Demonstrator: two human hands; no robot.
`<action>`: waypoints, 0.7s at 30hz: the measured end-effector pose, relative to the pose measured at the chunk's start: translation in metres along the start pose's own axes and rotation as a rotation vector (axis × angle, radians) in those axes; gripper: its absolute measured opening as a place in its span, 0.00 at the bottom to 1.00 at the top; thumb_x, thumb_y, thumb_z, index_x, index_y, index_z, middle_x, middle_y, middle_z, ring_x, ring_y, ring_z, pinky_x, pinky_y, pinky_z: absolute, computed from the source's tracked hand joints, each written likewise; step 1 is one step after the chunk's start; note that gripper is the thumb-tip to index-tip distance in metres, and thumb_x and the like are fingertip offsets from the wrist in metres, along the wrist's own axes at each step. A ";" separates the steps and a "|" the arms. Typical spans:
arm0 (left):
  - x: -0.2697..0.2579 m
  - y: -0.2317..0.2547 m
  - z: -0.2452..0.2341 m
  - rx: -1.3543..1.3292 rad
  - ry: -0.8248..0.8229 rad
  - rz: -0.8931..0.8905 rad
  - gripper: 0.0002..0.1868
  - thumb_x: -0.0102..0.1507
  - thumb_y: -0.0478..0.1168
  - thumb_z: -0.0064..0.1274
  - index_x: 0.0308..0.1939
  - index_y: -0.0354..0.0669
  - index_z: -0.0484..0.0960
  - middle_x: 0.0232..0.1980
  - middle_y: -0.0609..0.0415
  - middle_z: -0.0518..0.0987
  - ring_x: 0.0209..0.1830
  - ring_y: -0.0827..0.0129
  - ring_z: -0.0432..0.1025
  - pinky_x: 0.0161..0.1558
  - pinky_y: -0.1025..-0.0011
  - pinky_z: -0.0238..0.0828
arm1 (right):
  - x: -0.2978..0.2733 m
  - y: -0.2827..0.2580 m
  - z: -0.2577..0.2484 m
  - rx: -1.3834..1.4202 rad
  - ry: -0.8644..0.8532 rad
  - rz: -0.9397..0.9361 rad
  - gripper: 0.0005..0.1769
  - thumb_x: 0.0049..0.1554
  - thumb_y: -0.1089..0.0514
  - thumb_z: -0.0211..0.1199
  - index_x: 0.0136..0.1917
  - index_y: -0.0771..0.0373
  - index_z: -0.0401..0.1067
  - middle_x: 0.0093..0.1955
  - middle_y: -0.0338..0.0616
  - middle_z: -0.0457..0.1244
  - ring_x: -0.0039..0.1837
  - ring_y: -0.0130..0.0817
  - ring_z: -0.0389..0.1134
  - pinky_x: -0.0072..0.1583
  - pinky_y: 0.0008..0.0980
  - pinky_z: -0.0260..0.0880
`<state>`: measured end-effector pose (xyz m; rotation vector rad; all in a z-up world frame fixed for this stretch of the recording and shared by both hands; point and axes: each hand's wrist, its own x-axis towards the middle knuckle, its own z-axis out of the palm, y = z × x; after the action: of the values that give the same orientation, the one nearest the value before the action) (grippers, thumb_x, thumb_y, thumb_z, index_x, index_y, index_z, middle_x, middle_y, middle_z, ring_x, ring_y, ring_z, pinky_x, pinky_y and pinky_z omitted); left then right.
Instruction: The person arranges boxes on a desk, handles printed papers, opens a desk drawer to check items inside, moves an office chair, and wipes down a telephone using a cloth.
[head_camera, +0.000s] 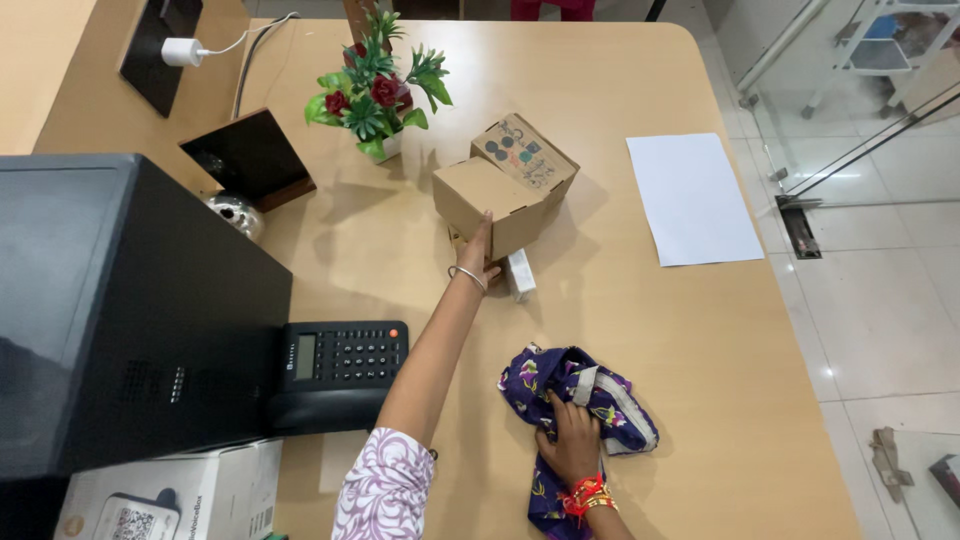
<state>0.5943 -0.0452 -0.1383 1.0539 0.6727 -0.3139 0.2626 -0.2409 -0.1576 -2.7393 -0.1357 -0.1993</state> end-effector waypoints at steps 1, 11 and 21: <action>-0.002 0.003 0.006 -0.001 -0.005 -0.001 0.50 0.48 0.71 0.62 0.67 0.51 0.70 0.62 0.51 0.73 0.60 0.56 0.68 0.52 0.52 0.65 | 0.001 -0.001 0.000 -0.004 0.002 0.002 0.41 0.44 0.48 0.69 0.70 0.57 0.65 0.47 0.44 0.63 0.53 0.42 0.63 0.54 0.45 0.61; -0.054 0.019 -0.002 -0.199 -0.027 0.151 0.39 0.51 0.61 0.59 0.60 0.45 0.71 0.53 0.49 0.76 0.52 0.58 0.73 0.46 0.55 0.74 | 0.006 0.002 0.000 0.045 -0.001 0.000 0.40 0.44 0.49 0.69 0.70 0.57 0.65 0.49 0.44 0.63 0.54 0.43 0.63 0.56 0.45 0.60; -0.242 -0.144 -0.143 0.077 -0.106 0.458 0.44 0.61 0.53 0.55 0.76 0.34 0.61 0.63 0.48 0.73 0.58 0.70 0.69 0.56 0.72 0.69 | -0.002 0.014 0.002 0.162 0.030 0.036 0.41 0.49 0.52 0.65 0.74 0.61 0.62 0.43 0.49 0.65 0.48 0.48 0.66 0.53 0.46 0.63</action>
<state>0.2813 -0.0063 -0.1275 1.2221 0.3115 0.0029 0.2627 -0.2533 -0.1651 -2.5747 -0.0902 -0.2102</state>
